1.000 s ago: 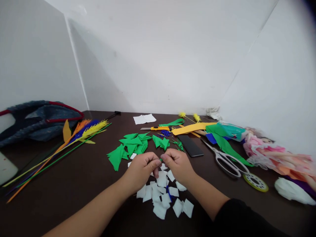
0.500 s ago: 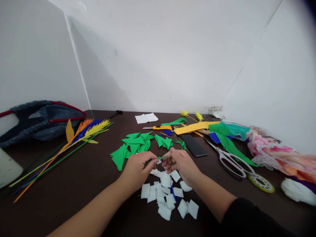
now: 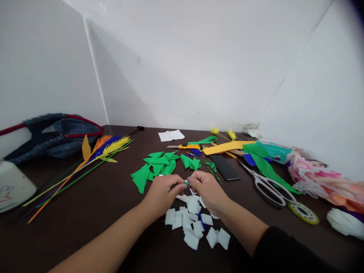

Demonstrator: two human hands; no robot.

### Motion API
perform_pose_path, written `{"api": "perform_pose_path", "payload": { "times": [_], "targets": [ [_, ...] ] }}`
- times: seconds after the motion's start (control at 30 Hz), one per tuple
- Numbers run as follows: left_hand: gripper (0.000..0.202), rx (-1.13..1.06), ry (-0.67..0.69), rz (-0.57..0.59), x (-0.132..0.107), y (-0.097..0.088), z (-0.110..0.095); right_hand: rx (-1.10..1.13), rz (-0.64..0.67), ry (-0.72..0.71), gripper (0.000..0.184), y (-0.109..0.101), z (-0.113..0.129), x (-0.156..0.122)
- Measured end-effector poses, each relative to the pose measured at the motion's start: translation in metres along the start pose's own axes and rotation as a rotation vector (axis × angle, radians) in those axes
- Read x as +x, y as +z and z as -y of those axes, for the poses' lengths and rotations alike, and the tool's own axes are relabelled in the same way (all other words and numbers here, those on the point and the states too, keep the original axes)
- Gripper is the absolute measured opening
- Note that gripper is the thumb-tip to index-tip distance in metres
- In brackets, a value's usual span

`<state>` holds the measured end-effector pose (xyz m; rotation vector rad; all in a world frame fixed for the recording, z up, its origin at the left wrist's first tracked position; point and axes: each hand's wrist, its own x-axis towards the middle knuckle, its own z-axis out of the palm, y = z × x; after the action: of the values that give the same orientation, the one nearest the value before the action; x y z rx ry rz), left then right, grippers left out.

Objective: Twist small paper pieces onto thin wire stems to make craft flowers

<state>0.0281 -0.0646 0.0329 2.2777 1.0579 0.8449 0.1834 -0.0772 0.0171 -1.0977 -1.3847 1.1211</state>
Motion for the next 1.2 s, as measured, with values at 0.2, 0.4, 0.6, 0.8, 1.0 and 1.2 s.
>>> {"api": "perform_pose_path", "payload": {
  "times": [0.2, 0.4, 0.6, 0.8, 1.0, 1.2],
  "targets": [
    [0.021, -0.161, -0.117, 0.032, 0.000, -0.003, -0.001, -0.157, -0.013, -0.068, 0.014, -0.005, 0.010, -0.002],
    [0.021, -0.052, -0.075, -0.006, 0.001, -0.004, -0.006, 0.036, -0.017, 0.054, 0.034, -0.010, -0.002, 0.003],
    [0.018, -0.003, -0.034, -0.006, 0.001, -0.003, -0.009, 0.007, 0.056, 0.044, 0.033, -0.006, -0.004, 0.002],
    [0.020, -0.159, -0.105, 0.019, 0.003, 0.002, -0.007, -0.075, 0.060, -0.057, 0.019, -0.010, 0.005, -0.002],
    [0.020, -0.263, -0.130, -0.011, 0.006, 0.007, -0.005, -0.268, -0.031, -0.192, 0.015, -0.019, 0.006, -0.001],
    [0.019, -0.146, -0.090, -0.004, 0.007, 0.004, -0.012, -0.012, 0.014, 0.020, 0.042, -0.017, -0.003, 0.003]
  ]
}}
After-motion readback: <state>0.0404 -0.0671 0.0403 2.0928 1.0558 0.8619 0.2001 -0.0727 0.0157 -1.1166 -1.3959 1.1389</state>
